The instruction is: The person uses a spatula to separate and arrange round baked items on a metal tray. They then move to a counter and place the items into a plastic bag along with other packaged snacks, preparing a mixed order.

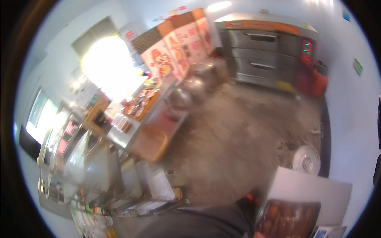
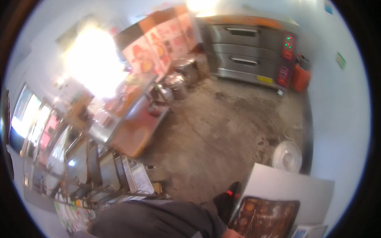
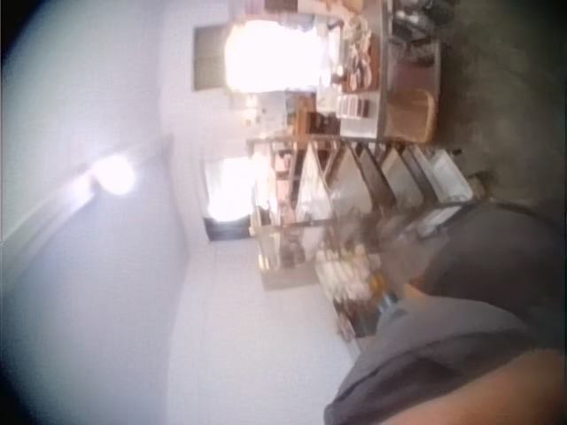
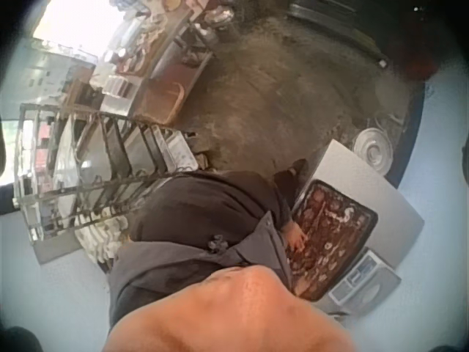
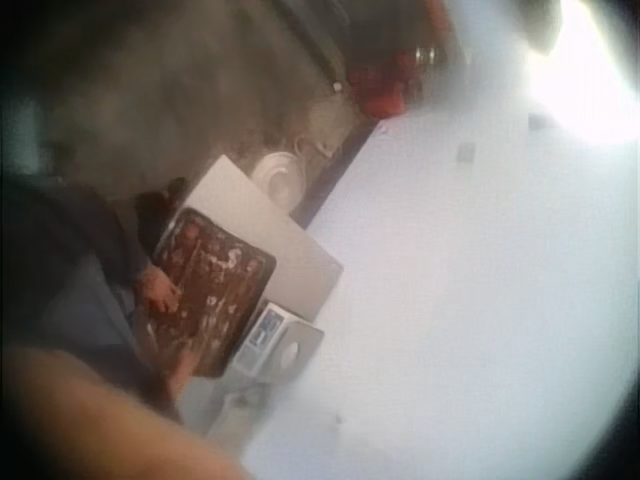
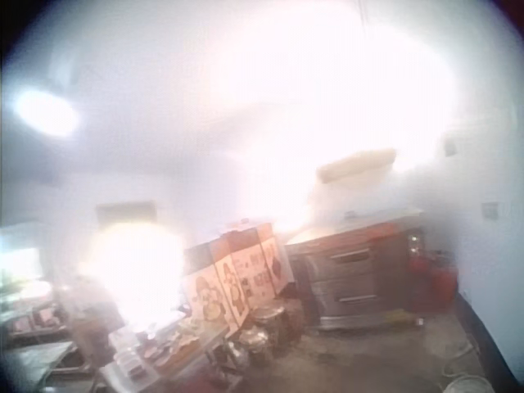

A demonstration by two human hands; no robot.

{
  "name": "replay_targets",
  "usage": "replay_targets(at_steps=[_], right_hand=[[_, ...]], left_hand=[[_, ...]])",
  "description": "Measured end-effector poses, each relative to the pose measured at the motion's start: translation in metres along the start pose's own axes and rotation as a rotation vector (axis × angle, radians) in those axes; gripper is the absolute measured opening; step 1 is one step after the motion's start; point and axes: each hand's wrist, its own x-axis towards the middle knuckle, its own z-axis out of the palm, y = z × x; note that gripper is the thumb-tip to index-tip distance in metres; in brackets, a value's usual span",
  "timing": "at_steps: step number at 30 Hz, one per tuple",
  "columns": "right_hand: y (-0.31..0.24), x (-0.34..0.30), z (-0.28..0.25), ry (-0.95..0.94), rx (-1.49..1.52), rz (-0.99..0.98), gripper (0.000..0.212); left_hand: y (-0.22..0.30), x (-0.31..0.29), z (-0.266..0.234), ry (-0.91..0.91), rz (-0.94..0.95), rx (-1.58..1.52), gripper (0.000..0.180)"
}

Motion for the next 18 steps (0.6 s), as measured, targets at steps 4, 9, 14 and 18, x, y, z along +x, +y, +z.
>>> replay_targets(at_steps=[4, 9, 14, 18], right_hand=[[0.174, -0.103, -0.002, 0.080, -0.259, 0.018, 0.033], [0.160, -0.103, -0.059, 0.254, 0.094, 0.751, 0.054], [0.072, -0.117, -0.078, 0.116, 0.123, 0.945, 0.045], [-0.003, -0.148, -0.052, 0.040, 0.108, 0.880, 0.048]], left_hand=[[-0.023, 0.021, 0.018, -0.182, -0.034, -0.188, 0.045], [-0.036, 0.054, 0.014, -0.615, -0.080, 0.000, 0.100], [-0.018, 0.060, 0.000, -0.693, -0.059, 0.154, 0.102], [-0.006, 0.060, -0.005, -0.737, -0.062, 0.145, 0.101]])
